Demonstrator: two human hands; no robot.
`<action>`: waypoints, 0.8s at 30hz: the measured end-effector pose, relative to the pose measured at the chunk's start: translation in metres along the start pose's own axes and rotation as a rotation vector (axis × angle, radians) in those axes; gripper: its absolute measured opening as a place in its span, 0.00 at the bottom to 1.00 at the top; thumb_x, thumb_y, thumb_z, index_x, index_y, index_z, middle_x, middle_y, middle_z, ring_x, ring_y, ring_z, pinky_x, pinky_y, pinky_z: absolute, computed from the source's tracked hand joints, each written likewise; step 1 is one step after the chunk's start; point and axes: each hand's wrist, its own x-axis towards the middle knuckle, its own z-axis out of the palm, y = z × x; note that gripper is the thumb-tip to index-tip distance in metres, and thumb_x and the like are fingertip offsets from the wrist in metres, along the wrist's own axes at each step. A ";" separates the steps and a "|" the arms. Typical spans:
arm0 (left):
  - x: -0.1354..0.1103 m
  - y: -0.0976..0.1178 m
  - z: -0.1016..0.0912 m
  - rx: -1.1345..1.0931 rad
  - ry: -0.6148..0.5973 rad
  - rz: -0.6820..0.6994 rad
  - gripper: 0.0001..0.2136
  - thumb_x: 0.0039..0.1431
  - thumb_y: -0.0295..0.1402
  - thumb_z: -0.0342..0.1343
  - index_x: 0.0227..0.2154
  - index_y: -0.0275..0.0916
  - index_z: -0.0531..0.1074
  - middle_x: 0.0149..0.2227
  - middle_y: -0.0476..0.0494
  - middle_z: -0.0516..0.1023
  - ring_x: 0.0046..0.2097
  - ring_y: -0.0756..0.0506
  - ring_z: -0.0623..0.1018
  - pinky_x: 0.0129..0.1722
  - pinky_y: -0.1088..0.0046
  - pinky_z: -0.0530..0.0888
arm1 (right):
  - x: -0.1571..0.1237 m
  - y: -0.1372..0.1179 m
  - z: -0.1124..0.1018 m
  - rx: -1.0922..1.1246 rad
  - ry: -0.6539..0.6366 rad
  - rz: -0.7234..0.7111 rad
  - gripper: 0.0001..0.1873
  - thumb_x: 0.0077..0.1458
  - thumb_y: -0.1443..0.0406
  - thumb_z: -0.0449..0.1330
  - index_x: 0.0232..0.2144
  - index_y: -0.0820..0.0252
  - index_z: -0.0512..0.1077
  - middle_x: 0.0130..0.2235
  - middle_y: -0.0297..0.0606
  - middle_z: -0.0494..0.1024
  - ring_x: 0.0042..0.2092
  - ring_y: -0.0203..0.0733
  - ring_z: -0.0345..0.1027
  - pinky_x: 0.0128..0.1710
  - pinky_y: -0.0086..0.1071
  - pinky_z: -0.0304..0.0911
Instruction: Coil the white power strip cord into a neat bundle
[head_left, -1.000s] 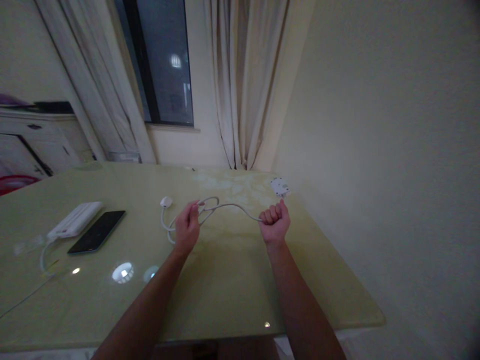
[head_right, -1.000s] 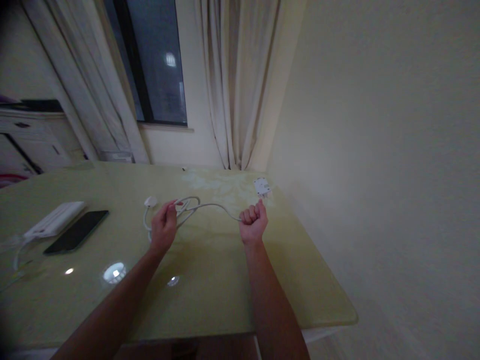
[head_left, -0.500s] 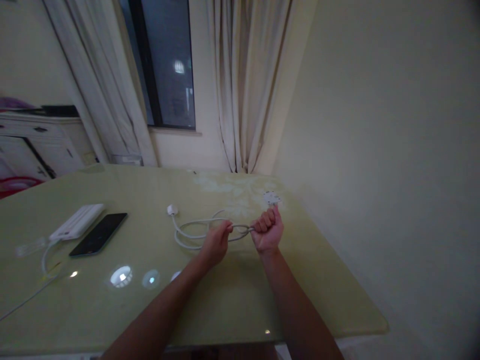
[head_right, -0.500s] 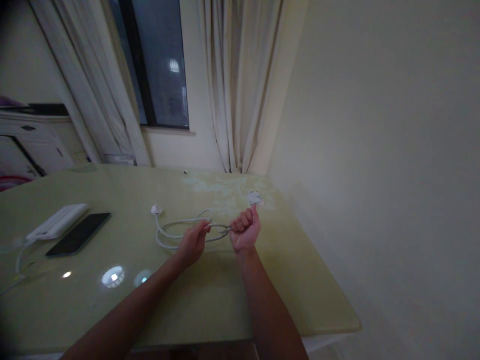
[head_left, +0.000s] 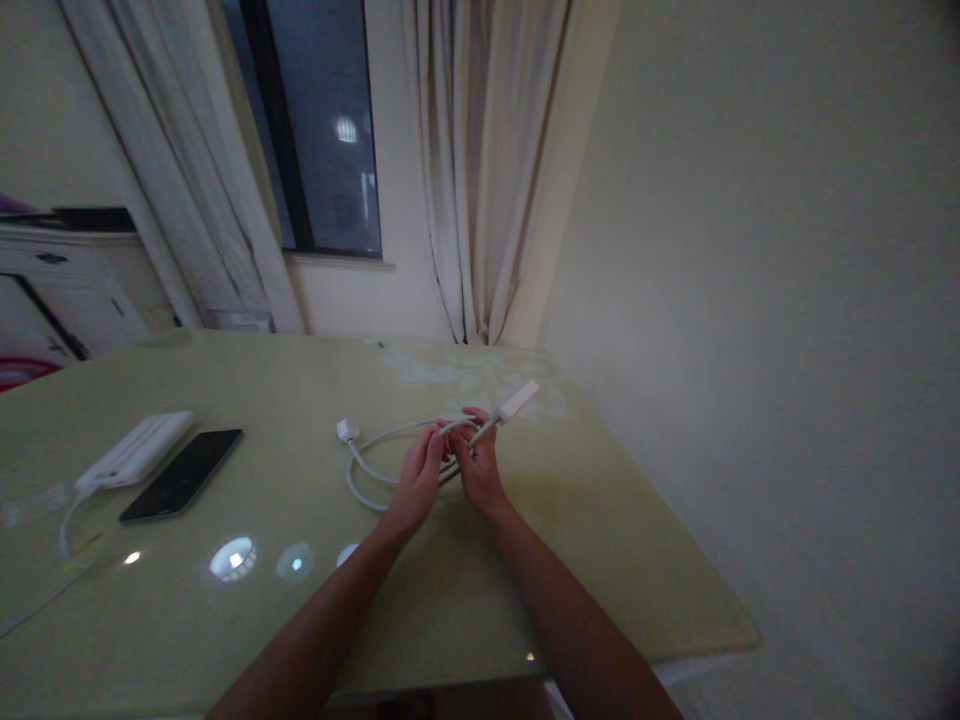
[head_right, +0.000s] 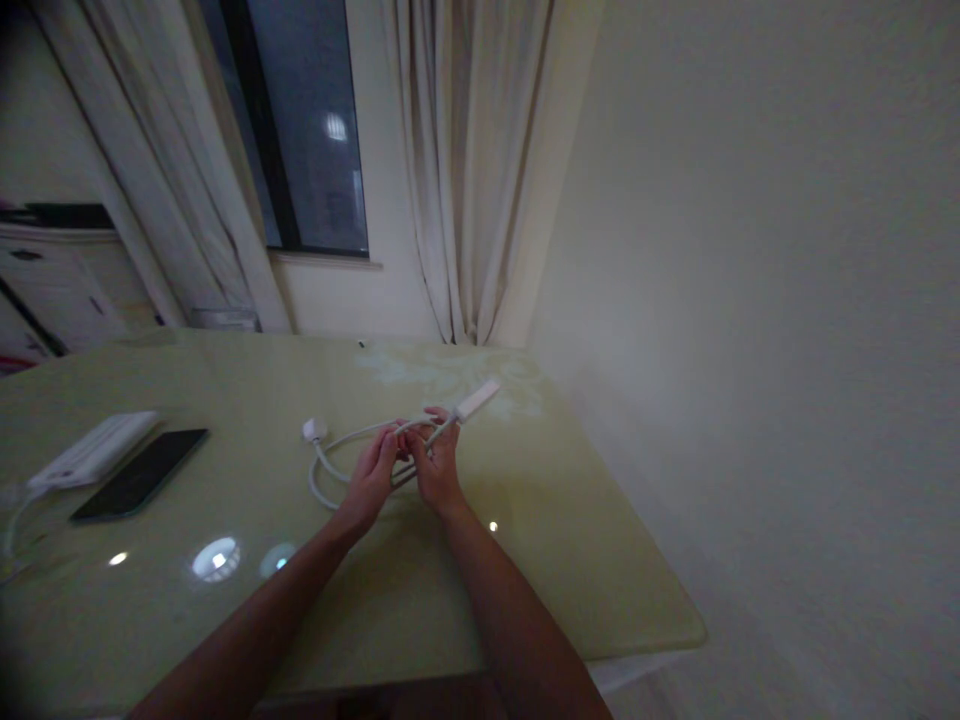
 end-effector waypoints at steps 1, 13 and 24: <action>0.000 0.001 0.001 0.007 -0.013 -0.009 0.23 0.65 0.57 0.50 0.37 0.40 0.72 0.36 0.45 0.75 0.39 0.47 0.74 0.44 0.69 0.74 | 0.000 0.002 0.000 0.028 0.001 0.009 0.24 0.65 0.46 0.56 0.50 0.55 0.76 0.53 0.45 0.72 0.63 0.49 0.58 0.63 0.47 0.59; 0.002 -0.004 0.001 -0.077 0.074 -0.087 0.21 0.68 0.55 0.47 0.34 0.41 0.64 0.27 0.53 0.63 0.28 0.51 0.65 0.27 0.76 0.66 | 0.002 -0.005 -0.004 0.405 0.078 0.201 0.23 0.60 0.47 0.61 0.38 0.59 0.82 0.54 0.46 0.76 0.56 0.49 0.70 0.59 0.44 0.65; 0.015 0.000 -0.034 0.316 0.034 0.087 0.18 0.73 0.47 0.44 0.30 0.41 0.63 0.26 0.51 0.66 0.29 0.48 0.67 0.30 0.71 0.62 | 0.020 -0.012 -0.035 0.469 0.208 0.293 0.32 0.49 0.54 0.72 0.54 0.56 0.70 0.47 0.40 0.77 0.41 0.40 0.75 0.36 0.31 0.74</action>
